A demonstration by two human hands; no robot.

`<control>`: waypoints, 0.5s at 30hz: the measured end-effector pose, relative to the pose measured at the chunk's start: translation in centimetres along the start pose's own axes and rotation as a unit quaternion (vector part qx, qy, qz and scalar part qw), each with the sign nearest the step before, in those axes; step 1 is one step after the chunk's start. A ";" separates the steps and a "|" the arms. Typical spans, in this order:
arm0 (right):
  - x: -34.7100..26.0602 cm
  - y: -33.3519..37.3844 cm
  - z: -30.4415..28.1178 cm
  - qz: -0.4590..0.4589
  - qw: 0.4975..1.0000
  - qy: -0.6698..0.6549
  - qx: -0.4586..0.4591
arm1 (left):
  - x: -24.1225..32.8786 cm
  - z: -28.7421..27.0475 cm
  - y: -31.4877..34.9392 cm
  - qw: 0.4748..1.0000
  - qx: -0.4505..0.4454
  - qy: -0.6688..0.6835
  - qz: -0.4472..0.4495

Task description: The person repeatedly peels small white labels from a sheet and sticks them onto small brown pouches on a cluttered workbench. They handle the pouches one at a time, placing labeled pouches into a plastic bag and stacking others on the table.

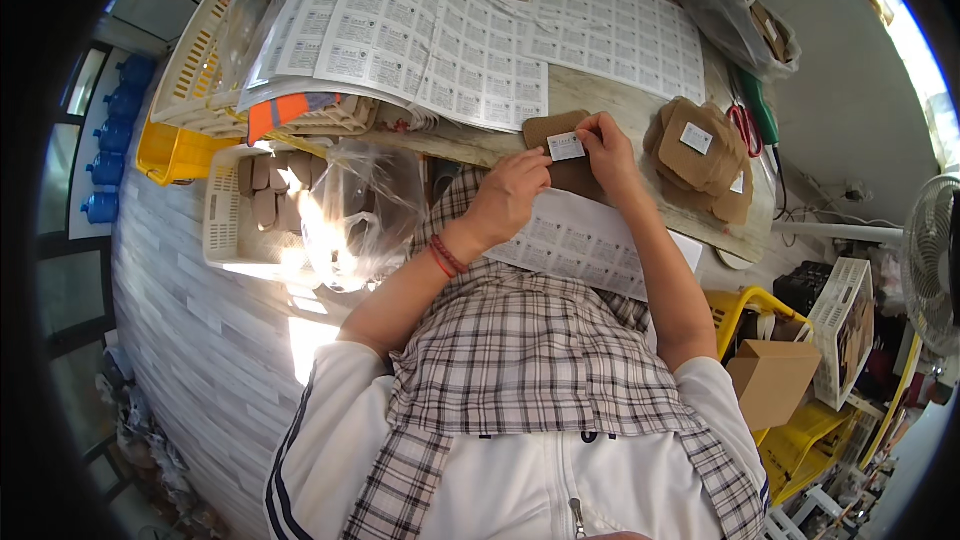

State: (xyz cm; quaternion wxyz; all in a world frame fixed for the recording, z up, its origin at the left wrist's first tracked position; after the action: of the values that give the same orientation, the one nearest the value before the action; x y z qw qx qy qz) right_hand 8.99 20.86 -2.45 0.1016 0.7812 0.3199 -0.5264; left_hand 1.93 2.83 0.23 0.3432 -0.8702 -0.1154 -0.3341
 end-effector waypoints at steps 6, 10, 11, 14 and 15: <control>-0.1 0.0 0.3 -0.026 0.999 0.026 0.011 | 0.0 -0.1 0.0 1.000 0.002 -0.001 0.003; -0.2 0.0 0.2 -0.015 0.999 0.038 0.009 | 0.2 -0.1 -0.1 1.000 0.002 -0.006 0.010; -0.1 0.0 0.3 -0.014 0.999 0.043 0.010 | 0.2 -0.1 -0.1 1.000 0.002 -0.006 0.010; 0.1 -0.1 0.4 -0.016 0.998 0.053 0.012 | 0.4 -0.3 -0.2 1.000 0.004 -0.011 0.012; 0.1 -0.1 0.4 -0.017 0.998 0.054 0.012 | 0.3 -0.2 -0.2 1.000 0.003 -0.010 0.012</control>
State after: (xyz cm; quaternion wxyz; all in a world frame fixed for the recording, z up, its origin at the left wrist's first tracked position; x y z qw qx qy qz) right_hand 8.66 20.71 -2.67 0.0659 0.8042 0.3319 -0.4887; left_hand 1.96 2.83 0.68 0.3488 -0.8738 -0.1099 -0.3206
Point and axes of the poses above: each hand's wrist, its own y-axis away from the middle knuckle, its own z-axis out of the palm, x = y × z, the point moved 5 cm from there along -y, towards the middle knuckle, and after that the axes turned 13 degrees about x, right-handed, at the moved point
